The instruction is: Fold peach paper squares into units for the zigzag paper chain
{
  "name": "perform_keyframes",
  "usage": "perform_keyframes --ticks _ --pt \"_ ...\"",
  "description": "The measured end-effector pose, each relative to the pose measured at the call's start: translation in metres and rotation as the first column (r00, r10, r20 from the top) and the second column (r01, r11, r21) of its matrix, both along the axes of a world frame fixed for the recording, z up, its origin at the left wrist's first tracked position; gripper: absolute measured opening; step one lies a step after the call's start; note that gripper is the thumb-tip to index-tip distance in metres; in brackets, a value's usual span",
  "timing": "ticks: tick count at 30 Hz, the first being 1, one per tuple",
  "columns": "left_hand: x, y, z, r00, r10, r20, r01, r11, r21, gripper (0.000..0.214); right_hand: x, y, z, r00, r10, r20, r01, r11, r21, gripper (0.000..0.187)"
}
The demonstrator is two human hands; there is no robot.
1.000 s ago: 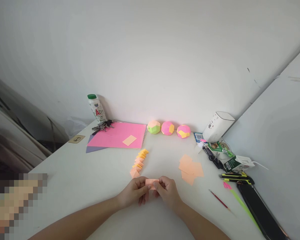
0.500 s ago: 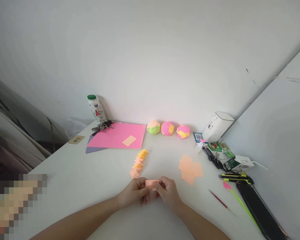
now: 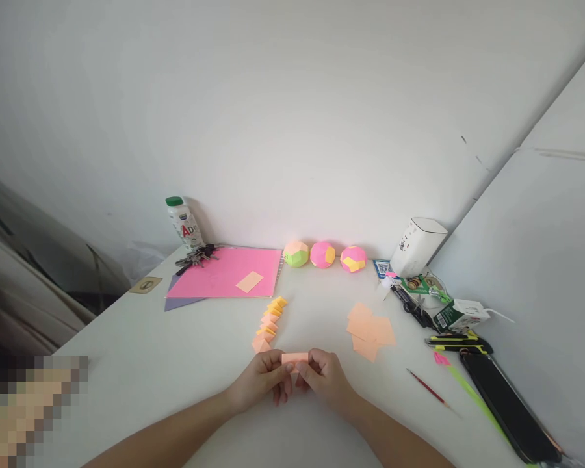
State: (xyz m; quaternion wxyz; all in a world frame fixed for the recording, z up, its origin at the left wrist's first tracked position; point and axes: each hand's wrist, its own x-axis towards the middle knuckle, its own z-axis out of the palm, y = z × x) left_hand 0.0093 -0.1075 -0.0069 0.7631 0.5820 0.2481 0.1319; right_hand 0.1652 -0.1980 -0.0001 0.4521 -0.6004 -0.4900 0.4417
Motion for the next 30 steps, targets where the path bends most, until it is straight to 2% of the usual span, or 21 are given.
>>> perform_keyframes --ticks 30 --pt "0.0011 -0.0043 0.0048 0.998 -0.004 -0.07 0.007 0.999 0.041 0.041 -0.0018 0.0002 -0.003 1.0 -0.023 -0.013 0.024 1.0 0.019 0.032"
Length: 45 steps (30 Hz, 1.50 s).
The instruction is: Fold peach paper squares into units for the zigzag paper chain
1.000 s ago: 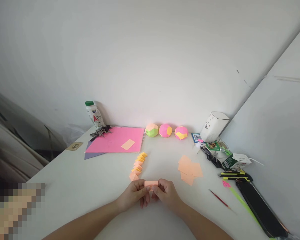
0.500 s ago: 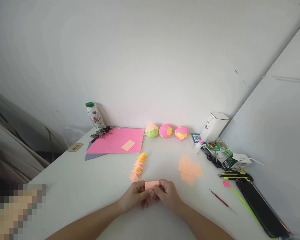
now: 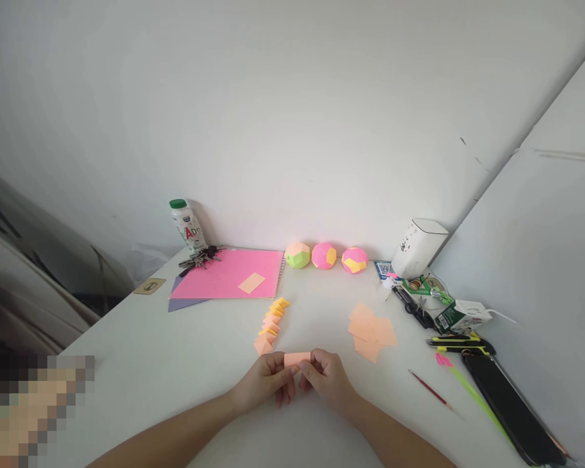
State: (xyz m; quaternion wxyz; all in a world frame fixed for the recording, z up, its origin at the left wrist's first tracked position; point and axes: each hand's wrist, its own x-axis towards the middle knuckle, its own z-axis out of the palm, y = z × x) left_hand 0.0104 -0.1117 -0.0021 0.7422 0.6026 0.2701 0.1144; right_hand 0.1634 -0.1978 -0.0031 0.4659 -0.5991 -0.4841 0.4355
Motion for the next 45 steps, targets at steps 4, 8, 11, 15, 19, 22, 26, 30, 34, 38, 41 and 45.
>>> perform_keyframes --ticks 4,8,11,15,19,22,26,30,34,38,41,45 --pt "0.0 0.0 -0.001 1.0 0.002 -0.01 -0.002 1.0 0.001 0.041 0.0 0.0 -0.001 1.0 -0.007 0.02 0.007 1.0 0.001 0.033" --pt "0.001 0.0 0.001 1.0 -0.001 -0.009 0.001 1.0 0.007 0.041 0.0 0.001 0.0 0.999 -0.015 0.033 0.015 1.0 -0.011 0.036" --pt "0.001 0.0 0.003 1.0 0.0 -0.011 0.0 1.0 0.007 0.041 -0.001 0.001 0.002 0.999 -0.015 0.029 0.015 1.0 -0.016 0.036" --pt "0.002 0.0 0.001 1.0 -0.013 -0.002 0.013 1.0 0.009 0.04 -0.002 0.001 0.006 0.999 -0.015 0.032 0.015 1.0 -0.001 0.037" --pt "0.003 0.003 -0.005 1.0 -0.014 0.007 0.014 1.0 0.013 0.04 -0.002 0.0 0.005 0.999 -0.015 0.031 0.015 1.0 0.004 0.037" --pt "0.003 0.004 -0.007 0.999 -0.027 0.018 0.027 0.999 0.027 0.037 -0.002 0.0 0.004 0.999 -0.016 0.033 0.016 1.0 0.002 0.037" --pt "0.003 0.003 -0.007 0.996 -0.065 0.056 0.063 0.997 0.04 0.03 -0.002 0.001 0.003 0.999 -0.012 0.051 0.012 1.0 0.004 0.037" --pt "0.003 0.001 -0.008 0.996 -0.059 0.073 0.056 0.997 0.044 0.026 -0.002 0.002 0.001 0.994 0.006 0.111 -0.009 0.999 0.032 0.034" --pt "0.004 0.001 -0.011 0.997 -0.045 0.057 0.042 0.998 0.046 0.022 0.0 0.001 -0.002 0.986 0.049 0.161 -0.057 0.997 0.045 0.022" --pt "0.004 0.001 -0.015 0.999 -0.034 0.041 0.031 0.998 0.06 0.022 0.0 0.0 -0.005 0.981 0.07 0.179 -0.08 0.995 0.053 0.012" --pt "0.004 0.0 -0.018 0.998 -0.048 0.035 0.044 0.995 0.094 0.02 -0.001 0.0 -0.006 0.981 0.071 0.178 -0.082 0.995 0.054 0.009" --pt "0.003 -0.001 -0.016 0.997 -0.079 0.016 0.076 0.991 0.114 0.02 -0.003 0.0 -0.006 0.981 0.051 0.185 -0.059 0.998 0.036 0.009"
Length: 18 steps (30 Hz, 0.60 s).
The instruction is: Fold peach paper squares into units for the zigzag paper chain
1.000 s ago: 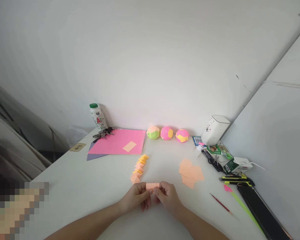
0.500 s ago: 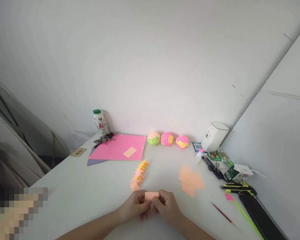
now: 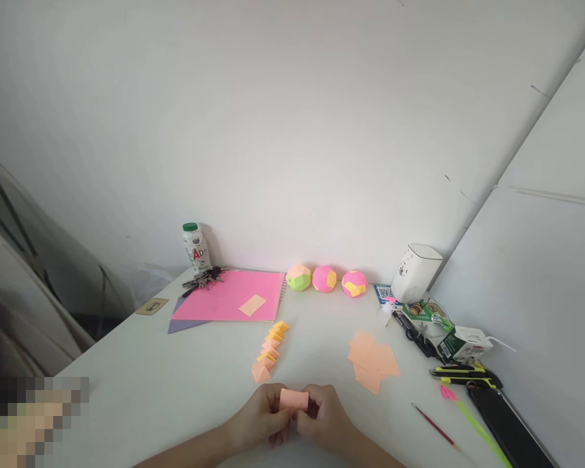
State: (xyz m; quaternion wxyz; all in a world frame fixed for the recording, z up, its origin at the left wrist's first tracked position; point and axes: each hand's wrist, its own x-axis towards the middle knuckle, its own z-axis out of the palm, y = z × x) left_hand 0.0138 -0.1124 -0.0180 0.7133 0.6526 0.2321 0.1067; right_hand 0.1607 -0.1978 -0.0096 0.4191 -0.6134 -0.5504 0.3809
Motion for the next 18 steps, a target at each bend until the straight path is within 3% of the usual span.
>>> perform_keyframes --ticks 4,8,12,18 --pt "0.001 0.0 0.011 1.0 0.017 0.002 -0.017 0.999 -0.05 0.016 0.002 0.002 0.001 0.999 -0.035 -0.04 0.033 0.999 -0.043 0.008" --pt "0.0 0.002 0.02 0.997 0.05 0.062 -0.043 0.992 -0.115 0.014 0.011 0.005 0.006 0.968 -0.02 -0.252 -0.003 0.996 -0.088 0.005" --pt "-0.002 0.005 0.02 0.992 0.086 0.093 -0.071 0.986 -0.151 0.018 0.017 0.005 0.014 0.903 0.016 -0.428 -0.042 0.998 -0.05 0.01" --pt "-0.001 0.002 0.014 0.998 0.035 0.045 -0.031 0.995 -0.094 0.017 0.008 0.001 0.009 0.985 0.033 -0.168 -0.034 0.999 -0.001 0.014"
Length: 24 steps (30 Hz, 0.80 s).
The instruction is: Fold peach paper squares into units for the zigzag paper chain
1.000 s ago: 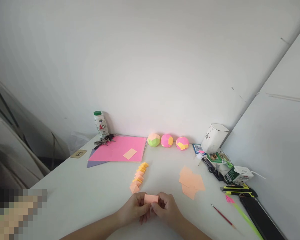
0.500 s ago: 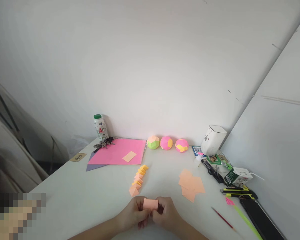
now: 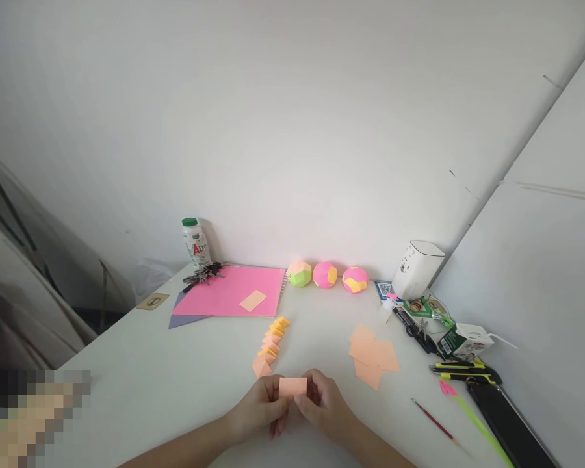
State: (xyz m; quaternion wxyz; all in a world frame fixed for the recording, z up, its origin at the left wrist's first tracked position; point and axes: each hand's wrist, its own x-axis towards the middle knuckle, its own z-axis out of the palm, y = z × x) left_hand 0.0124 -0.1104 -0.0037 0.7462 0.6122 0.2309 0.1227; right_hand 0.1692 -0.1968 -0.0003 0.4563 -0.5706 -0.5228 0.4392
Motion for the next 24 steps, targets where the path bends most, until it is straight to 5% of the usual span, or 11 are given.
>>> perform_keyframes --ticks 4,12,24 --pt "0.001 -0.003 -0.001 0.999 0.001 -0.042 0.001 0.999 0.039 0.016 -0.001 -0.001 -0.005 0.996 0.01 0.088 -0.007 0.999 -0.036 0.021" --pt "0.0 -0.004 0.003 0.999 -0.008 -0.048 0.01 0.999 0.047 0.009 0.002 0.0 -0.008 0.999 0.035 0.013 -0.034 0.997 -0.064 0.023" --pt "0.001 0.006 -0.007 0.992 0.108 0.073 -0.092 0.978 -0.186 0.007 0.005 0.003 -0.003 0.981 -0.03 -0.192 0.02 0.998 -0.052 0.019"
